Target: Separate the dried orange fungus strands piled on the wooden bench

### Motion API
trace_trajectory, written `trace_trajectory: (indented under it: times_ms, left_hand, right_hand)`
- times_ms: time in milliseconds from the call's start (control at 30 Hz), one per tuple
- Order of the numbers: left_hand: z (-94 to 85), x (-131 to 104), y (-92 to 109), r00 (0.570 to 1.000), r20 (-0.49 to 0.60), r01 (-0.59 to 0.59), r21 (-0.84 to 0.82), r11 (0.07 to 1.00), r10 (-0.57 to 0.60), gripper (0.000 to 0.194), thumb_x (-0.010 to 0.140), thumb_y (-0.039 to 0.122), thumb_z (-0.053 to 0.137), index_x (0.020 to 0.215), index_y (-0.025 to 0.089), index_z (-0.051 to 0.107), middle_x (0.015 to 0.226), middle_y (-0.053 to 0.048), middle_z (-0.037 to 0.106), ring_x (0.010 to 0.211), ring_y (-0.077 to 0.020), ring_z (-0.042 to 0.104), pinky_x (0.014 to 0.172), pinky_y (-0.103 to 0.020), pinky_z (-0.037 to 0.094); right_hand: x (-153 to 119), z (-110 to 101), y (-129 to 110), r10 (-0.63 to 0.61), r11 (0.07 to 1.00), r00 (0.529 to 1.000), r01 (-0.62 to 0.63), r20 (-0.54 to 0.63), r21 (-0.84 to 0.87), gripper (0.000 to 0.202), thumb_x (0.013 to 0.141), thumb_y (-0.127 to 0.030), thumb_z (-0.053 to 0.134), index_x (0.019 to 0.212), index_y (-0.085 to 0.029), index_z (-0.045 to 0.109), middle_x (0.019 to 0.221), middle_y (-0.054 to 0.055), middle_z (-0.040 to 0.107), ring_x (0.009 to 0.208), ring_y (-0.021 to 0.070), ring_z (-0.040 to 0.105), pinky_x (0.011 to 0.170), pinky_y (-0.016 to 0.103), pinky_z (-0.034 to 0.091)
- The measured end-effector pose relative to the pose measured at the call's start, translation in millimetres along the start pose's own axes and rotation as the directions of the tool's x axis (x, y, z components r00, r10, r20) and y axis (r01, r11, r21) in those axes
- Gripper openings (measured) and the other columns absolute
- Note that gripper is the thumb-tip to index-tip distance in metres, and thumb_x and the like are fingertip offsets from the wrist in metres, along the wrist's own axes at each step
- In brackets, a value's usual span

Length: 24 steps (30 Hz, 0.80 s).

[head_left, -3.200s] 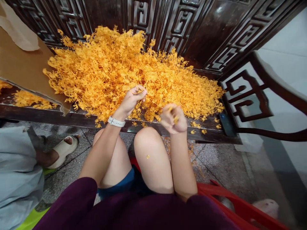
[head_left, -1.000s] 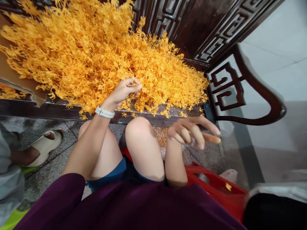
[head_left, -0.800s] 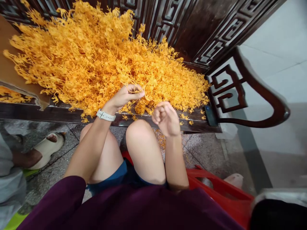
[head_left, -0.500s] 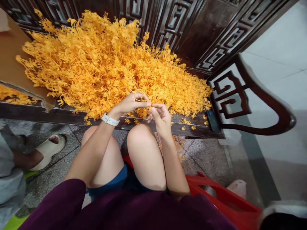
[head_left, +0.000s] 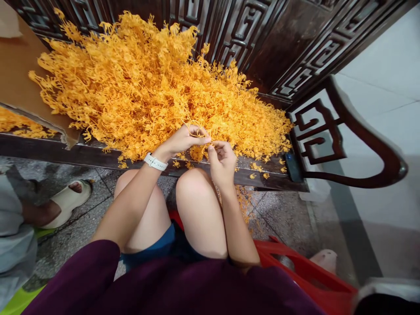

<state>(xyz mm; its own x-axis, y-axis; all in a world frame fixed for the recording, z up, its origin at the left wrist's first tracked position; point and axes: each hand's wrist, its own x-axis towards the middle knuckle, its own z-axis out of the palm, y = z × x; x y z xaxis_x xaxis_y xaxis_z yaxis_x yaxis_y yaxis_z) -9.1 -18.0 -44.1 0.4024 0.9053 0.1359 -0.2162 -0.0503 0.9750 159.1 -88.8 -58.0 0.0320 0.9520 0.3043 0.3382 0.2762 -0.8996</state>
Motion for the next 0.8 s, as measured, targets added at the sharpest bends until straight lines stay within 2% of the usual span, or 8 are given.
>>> trace_trajectory:
  times_ms: [67, 167, 267, 333, 467, 567, 667, 800]
  left_hand:
    - [0.9, 0.3, -1.4, 1.0, 0.001, 0.011, -0.04, 0.999, -0.011, 0.032, 0.065, 0.031, 0.092, 0.08, 0.011, 0.072, 0.084, -0.002, 0.066, 0.081, -0.0091, 0.059, 0.081, -0.024, 0.044]
    - [0.5, 0.1, -2.1, 1.0, 0.002, 0.014, -0.104, 0.995, -0.014, 0.035, 0.064, 0.031, 0.093, 0.082, 0.011, 0.07, 0.082, -0.001, 0.065, 0.078, -0.0083, 0.058, 0.078, -0.023, 0.044]
    - [-0.5, -1.4, 0.2, 1.0, -0.015, 0.002, -0.134, 0.991, -0.005, 0.041, 0.06, 0.032, 0.096, 0.083, 0.011, 0.069, 0.082, -0.001, 0.064, 0.077, -0.0081, 0.058, 0.077, -0.023, 0.045]
    - [-0.3, -2.5, 2.9, 1.0, -0.012, -0.006, -0.131, 0.991, 0.005, 0.044, 0.058, 0.033, 0.097, 0.083, 0.011, 0.068, 0.08, -0.001, 0.064, 0.076, -0.0082, 0.058, 0.076, -0.023, 0.046]
    - [1.1, -2.5, 6.9, 0.996, 0.086, 0.001, -0.089, 0.996, 0.007, 0.044, 0.067, 0.041, 0.092, 0.084, 0.012, 0.065, 0.074, -0.001, 0.064, 0.066, -0.0101, 0.059, 0.071, -0.027, 0.047]
    - [-0.8, -0.4, 6.2, 0.993, 0.115, -0.024, -0.047, 0.999, 0.029, 0.041, 0.067, 0.041, 0.092, 0.081, 0.011, 0.066, 0.075, -0.002, 0.063, 0.07, -0.0103, 0.058, 0.072, -0.026, 0.046]
    - [-0.3, 0.3, 2.8, 0.998, 0.059, -0.028, -0.049, 0.998, 0.031, 0.04, 0.064, 0.037, 0.093, 0.081, 0.012, 0.068, 0.08, -0.001, 0.063, 0.077, -0.0094, 0.056, 0.077, -0.025, 0.045]
    - [14.8, -1.1, -2.9, 0.998, 0.005, 0.061, -0.204, 0.977, -0.061, 0.038, 0.063, 0.033, 0.091, 0.078, 0.013, 0.063, 0.077, -0.001, 0.058, 0.073, -0.0089, 0.051, 0.071, -0.025, 0.041]
  right_hand:
    - [1.9, 1.4, -1.4, 0.021, 0.998, 1.0, -0.022, 0.021, 0.066, 0.036, 0.1, -0.047, 0.06, 0.115, -0.013, 0.06, 0.099, 0.006, 0.06, 0.081, 0.0068, 0.053, 0.074, 0.021, 0.045]
    - [4.6, 2.9, -5.9, 0.134, 0.949, 0.986, -0.157, 0.103, 0.273, 0.041, 0.093, -0.047, 0.066, 0.116, -0.014, 0.056, 0.095, 0.005, 0.056, 0.074, 0.0065, 0.052, 0.068, 0.021, 0.047]
    - [6.1, 2.1, -12.0, 0.243, 0.852, 0.947, -0.313, 0.212, 0.42, 0.042, 0.086, -0.046, 0.07, 0.105, -0.014, 0.051, 0.083, 0.002, 0.051, 0.069, 0.0069, 0.052, 0.066, 0.021, 0.048]
    - [6.5, 1.3, -15.6, 0.272, 0.782, 0.923, -0.377, 0.273, 0.496, 0.045, 0.083, -0.044, 0.074, 0.101, -0.014, 0.045, 0.084, 0.002, 0.052, 0.072, 0.0077, 0.055, 0.067, 0.021, 0.049]
    - [6.5, 2.3, -18.5, 0.274, 0.64, 0.89, -0.452, 0.365, 0.622, 0.052, 0.083, -0.044, 0.076, 0.112, -0.016, 0.042, 0.093, 0.002, 0.057, 0.075, 0.0068, 0.057, 0.069, 0.019, 0.048]
    - [6.0, 4.7, -15.5, 0.308, 0.646, 0.893, -0.449, 0.328, 0.617, 0.057, 0.08, -0.044, 0.081, 0.116, -0.016, 0.047, 0.087, 0.001, 0.053, 0.07, 0.004, 0.05, 0.065, 0.017, 0.044]
    - [5.6, 6.1, -10.3, 0.315, 0.671, 0.905, -0.426, 0.288, 0.607, 0.057, 0.073, -0.04, 0.087, 0.103, -0.013, 0.046, 0.083, -0.001, 0.048, 0.069, 0.0029, 0.045, 0.063, 0.017, 0.041]
    - [6.6, 4.8, -6.0, 0.258, 0.698, 0.925, -0.378, 0.278, 0.608, 0.056, 0.075, -0.041, 0.084, 0.097, -0.014, 0.04, 0.081, -0.001, 0.046, 0.067, 0.0037, 0.045, 0.063, 0.018, 0.039]
